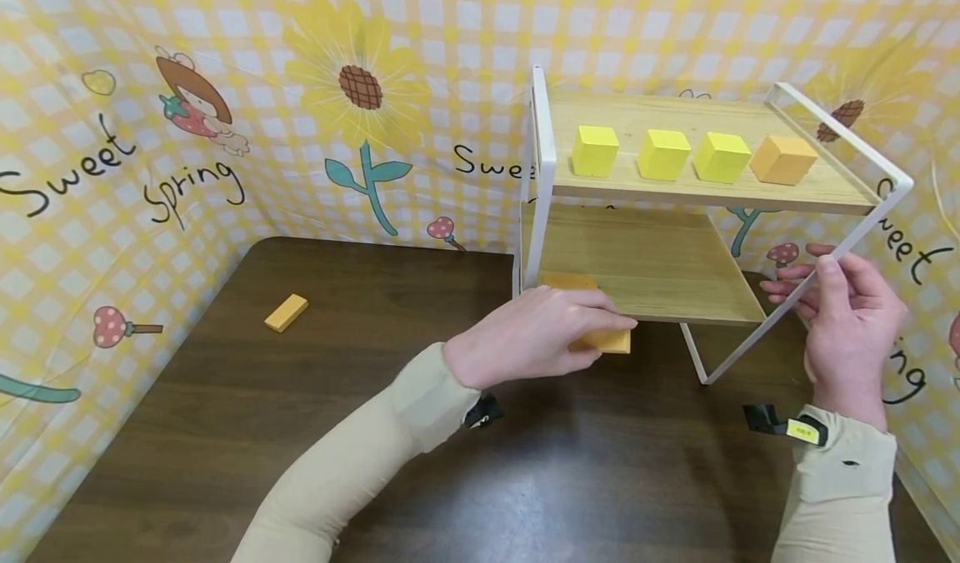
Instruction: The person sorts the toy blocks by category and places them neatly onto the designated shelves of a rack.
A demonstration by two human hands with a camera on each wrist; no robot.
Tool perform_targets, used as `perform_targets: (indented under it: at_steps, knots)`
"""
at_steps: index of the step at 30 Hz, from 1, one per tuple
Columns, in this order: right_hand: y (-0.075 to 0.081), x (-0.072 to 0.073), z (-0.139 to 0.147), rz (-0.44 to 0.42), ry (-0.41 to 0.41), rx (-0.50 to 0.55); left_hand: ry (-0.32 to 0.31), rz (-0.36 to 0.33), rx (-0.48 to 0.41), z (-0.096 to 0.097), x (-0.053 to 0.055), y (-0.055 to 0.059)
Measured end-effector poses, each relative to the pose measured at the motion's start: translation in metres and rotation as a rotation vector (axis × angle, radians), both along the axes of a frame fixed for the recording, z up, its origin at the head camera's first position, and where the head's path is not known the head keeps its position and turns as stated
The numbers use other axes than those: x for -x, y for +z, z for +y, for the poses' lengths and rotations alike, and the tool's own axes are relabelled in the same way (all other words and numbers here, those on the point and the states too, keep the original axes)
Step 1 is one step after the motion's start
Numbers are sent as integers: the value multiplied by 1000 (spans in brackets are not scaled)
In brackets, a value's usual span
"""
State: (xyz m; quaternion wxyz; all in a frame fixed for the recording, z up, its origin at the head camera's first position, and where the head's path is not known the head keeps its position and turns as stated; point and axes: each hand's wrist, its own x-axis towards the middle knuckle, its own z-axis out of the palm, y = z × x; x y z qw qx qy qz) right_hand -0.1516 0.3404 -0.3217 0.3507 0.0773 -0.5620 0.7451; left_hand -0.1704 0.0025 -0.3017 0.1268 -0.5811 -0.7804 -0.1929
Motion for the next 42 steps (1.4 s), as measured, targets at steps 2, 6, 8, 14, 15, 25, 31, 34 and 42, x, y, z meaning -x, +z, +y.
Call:
perform_targets:
  at_steps: [2, 6, 8, 14, 15, 25, 31, 34, 42]
  knots:
    - [0, 0, 0, -6, -9, -9, -5, -5, -21, 2, 1, 2]
    - [0, -1, -1, -13, -18, -18, -11, -6, -53, 6, 4, 4]
    - [0, -1, -1, -14, -18, -17, -5, -6, -66, 9, 5, 4]
    - [0, -1, 0, -13, -17, -23, 32, -12, -88, 18, 8, 7]
    - [0, -1, 0, -11, -14, -22, 34, -15, -92, 20, 8, 7]
    - [0, -1, 0, 2, -3, -12, 74, -29, -66, 31, 23, 12]
    - [0, -1, 0, 0, -11, -32, 116, -66, -12, 40, 30, 15]
    - [0, -1, 0, -3, -11, -31, 115, -75, -12, 45, 34, 16]
    - [1, -1, 0, -16, -19, -32, 122, -130, 1, 56, 43, 17]
